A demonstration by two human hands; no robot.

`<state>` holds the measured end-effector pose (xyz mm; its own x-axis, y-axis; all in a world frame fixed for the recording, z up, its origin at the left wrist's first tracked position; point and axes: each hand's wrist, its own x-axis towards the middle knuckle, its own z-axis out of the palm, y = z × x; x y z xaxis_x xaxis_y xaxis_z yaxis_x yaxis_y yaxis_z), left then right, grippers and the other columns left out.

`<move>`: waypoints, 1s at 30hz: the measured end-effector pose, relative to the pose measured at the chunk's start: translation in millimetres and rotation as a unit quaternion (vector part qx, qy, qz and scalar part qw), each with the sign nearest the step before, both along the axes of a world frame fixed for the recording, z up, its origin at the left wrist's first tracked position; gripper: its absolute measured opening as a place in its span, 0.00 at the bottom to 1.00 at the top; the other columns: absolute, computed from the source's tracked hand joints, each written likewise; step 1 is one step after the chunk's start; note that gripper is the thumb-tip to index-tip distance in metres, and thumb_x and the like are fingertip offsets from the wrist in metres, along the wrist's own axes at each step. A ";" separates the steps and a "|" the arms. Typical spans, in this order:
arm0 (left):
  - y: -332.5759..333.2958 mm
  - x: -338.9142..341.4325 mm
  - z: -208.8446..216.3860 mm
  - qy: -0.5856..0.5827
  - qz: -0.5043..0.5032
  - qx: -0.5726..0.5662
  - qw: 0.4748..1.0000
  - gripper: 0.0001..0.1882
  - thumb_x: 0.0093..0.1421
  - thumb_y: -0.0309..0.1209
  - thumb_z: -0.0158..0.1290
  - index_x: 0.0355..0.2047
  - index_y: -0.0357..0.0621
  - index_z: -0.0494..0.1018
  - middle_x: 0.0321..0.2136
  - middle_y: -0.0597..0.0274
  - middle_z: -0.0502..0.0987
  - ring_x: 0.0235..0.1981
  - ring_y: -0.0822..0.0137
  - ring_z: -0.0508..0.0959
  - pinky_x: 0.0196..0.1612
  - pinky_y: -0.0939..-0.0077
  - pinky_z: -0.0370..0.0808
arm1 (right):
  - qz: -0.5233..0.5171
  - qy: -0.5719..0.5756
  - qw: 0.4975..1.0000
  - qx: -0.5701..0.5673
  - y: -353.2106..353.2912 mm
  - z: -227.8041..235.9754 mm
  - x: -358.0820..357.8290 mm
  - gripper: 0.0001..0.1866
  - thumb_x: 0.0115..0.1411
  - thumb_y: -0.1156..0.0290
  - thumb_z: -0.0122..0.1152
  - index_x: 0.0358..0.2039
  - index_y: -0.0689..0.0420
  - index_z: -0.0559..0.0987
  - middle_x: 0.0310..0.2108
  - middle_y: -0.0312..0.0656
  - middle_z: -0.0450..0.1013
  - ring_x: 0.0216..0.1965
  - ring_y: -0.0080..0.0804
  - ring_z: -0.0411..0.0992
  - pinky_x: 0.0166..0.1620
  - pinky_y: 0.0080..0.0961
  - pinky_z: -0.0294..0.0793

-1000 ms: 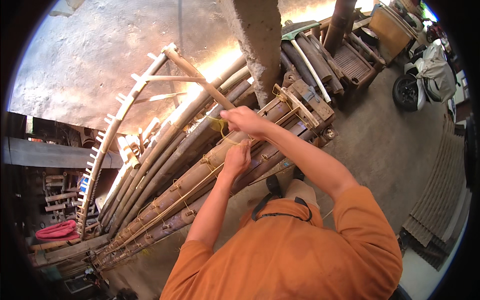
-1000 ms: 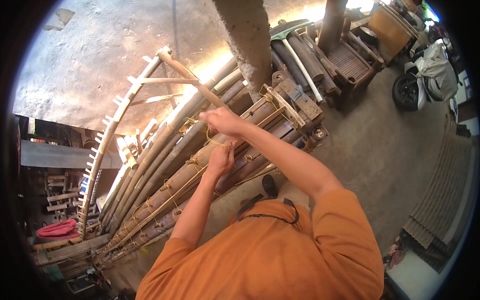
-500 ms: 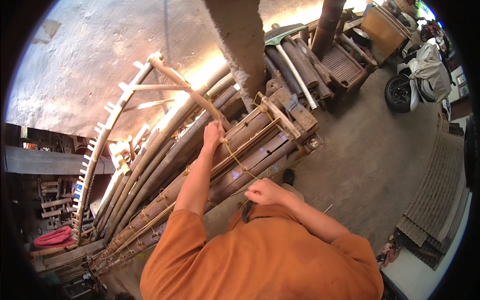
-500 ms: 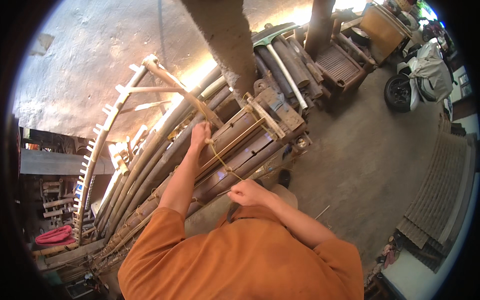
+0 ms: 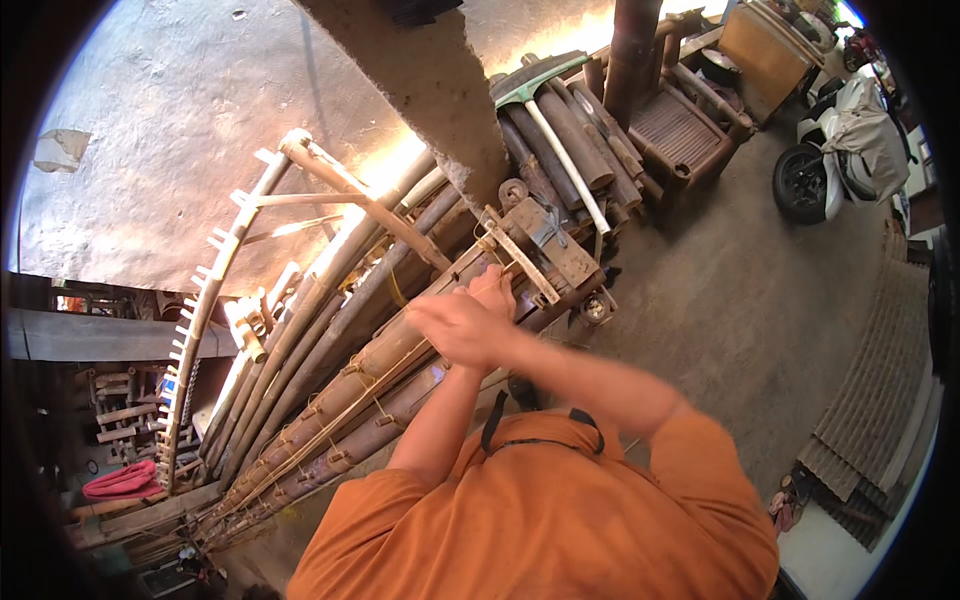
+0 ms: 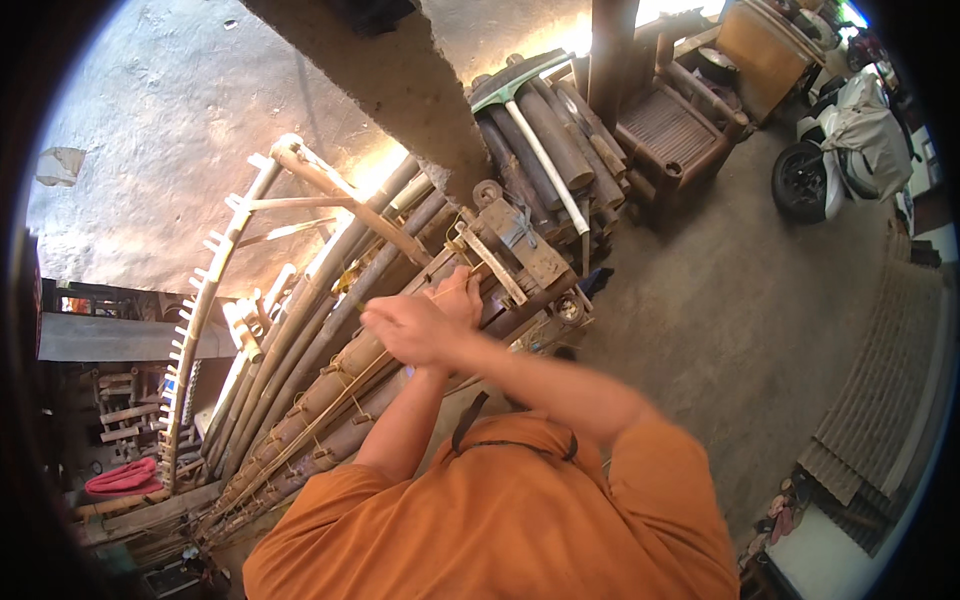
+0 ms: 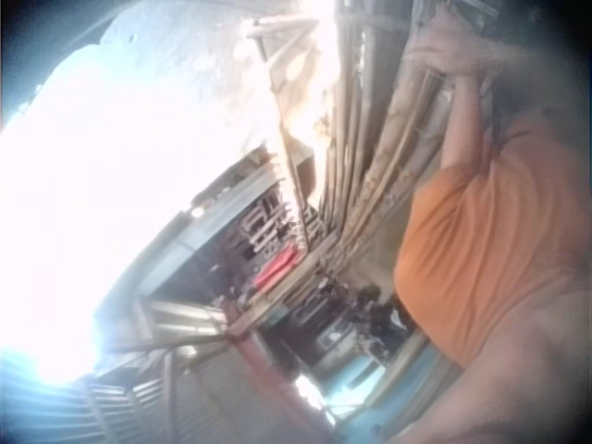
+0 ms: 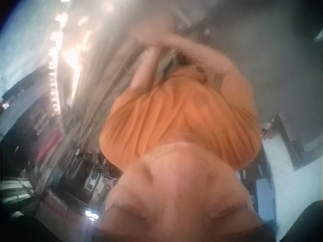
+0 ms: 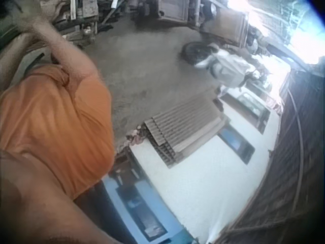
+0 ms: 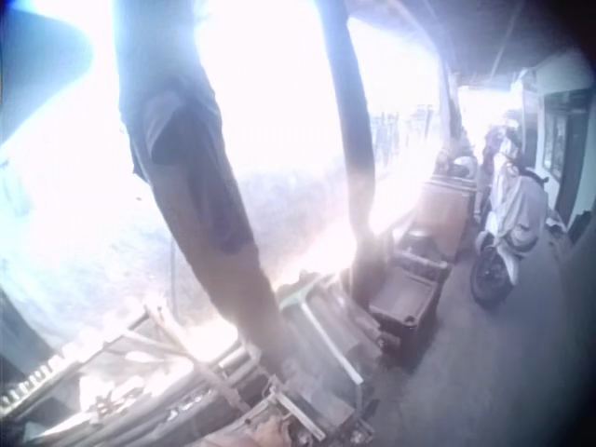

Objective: The person assembles a bamboo structure by inserting thin bamboo strips into pre-drilled holes on a larger bamboo frame and securing them with yellow string. The person repeatedly picks up strips, aligns them, and ties them to the frame.

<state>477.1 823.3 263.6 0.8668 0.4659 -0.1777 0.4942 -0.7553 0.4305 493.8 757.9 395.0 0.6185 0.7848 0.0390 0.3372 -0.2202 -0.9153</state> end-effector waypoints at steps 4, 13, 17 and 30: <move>2.3 0.7 13.9 -0.072 0.020 -0.015 0.997 0.11 0.65 0.37 0.50 0.40 0.45 0.75 0.29 0.48 0.79 0.36 0.45 0.78 0.41 0.56 0.64 | 0.027 -0.469 0.855 -0.219 50.4 -57.7 110.8 0.33 0.67 0.36 0.41 0.44 0.49 0.85 0.34 0.51 0.77 0.40 0.45 0.75 0.49 0.50 0.66; -6.1 -2.3 9.0 -0.163 0.049 0.032 0.985 0.12 0.68 0.36 0.49 0.35 0.43 0.79 0.29 0.45 0.80 0.34 0.45 0.80 0.37 0.56 0.74 | 0.440 -0.002 0.895 -0.077 -99.4 -43.3 80.8 0.23 0.65 0.59 0.53 0.18 0.62 0.75 0.19 0.53 0.74 0.25 0.54 0.74 0.36 0.44 0.74; 13.0 26.0 13.1 -0.293 0.065 -0.088 0.950 0.15 0.69 0.36 0.49 0.35 0.42 0.81 0.27 0.56 0.82 0.30 0.63 0.81 0.35 0.65 0.75 | 0.238 -0.078 0.966 -0.057 -126.5 -116.5 42.7 0.22 0.63 0.60 0.55 0.15 0.60 0.77 0.18 0.53 0.73 0.23 0.56 0.73 0.32 0.47 0.73; 148.5 -28.2 21.5 -0.232 0.049 -0.006 0.971 0.21 0.67 0.43 0.48 0.48 0.37 0.74 0.38 0.38 0.79 0.42 0.37 0.78 0.48 0.49 0.74 | 0.154 0.129 0.979 -0.032 -68.9 -113.6 -101.5 0.24 0.69 0.57 0.52 0.22 0.62 0.79 0.19 0.46 0.76 0.23 0.40 0.76 0.36 0.37 0.75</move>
<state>448.9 971.8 285.1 0.8061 0.5509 0.2161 0.3145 -0.7081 0.6322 392.2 689.0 281.4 0.3359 0.9311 -0.1421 0.1558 -0.2037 -0.9665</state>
